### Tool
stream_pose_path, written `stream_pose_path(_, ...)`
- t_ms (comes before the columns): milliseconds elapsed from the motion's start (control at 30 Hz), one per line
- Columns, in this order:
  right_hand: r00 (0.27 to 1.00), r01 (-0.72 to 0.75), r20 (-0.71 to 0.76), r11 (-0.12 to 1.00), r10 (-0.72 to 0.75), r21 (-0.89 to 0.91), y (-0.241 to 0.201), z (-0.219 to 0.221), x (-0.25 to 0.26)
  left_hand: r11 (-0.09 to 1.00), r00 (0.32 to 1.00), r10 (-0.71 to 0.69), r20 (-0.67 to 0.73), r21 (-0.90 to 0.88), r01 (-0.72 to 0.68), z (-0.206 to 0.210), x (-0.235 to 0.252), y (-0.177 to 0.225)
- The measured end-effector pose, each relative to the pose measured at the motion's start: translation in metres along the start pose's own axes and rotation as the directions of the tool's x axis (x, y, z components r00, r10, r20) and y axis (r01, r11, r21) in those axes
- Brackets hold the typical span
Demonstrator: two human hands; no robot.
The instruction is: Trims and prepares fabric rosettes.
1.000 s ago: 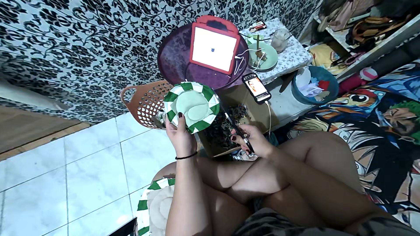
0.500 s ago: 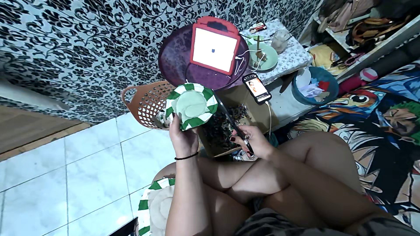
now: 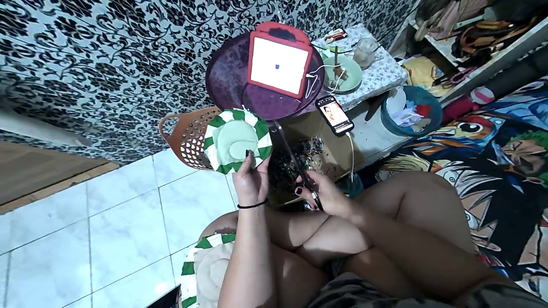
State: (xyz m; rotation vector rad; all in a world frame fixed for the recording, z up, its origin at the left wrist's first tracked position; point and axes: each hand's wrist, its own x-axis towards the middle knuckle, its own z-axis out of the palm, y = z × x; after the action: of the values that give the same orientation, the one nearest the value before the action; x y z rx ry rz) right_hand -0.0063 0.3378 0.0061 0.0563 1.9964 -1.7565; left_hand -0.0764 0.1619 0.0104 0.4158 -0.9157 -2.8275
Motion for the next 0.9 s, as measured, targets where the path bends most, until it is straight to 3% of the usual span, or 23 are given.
stream_pose_path(167, 0.997, -0.035, 0.061, 0.995, 0.041, -0.090, 0.004, 0.003, 0.003, 0.987, 0.996, 0.086, 0.020, 0.133, -0.088, 0.005, -0.004, -0.004)
stream_pose_path(333, 1.000, -0.024, 0.017, 0.997, 0.025, -0.072, 0.002, 0.006, 0.008, 0.965, 0.994, 0.096, 0.050, 0.240, -0.105, 0.009, -0.013, -0.010)
stream_pose_path(533, 1.000, 0.004, 0.007, 0.999, -0.004, -0.047, -0.002, 0.000, 0.008, 0.978, 0.999, 0.029, 0.028, 0.204, -0.034, 0.011, -0.015, -0.007)
stream_pose_path(900, 1.000, -0.012, -0.017, 0.997, 0.011, -0.072, -0.004, -0.002, 0.008, 0.968, 0.999, 0.048, -0.005, 0.248, -0.046, 0.011, -0.013, -0.009)
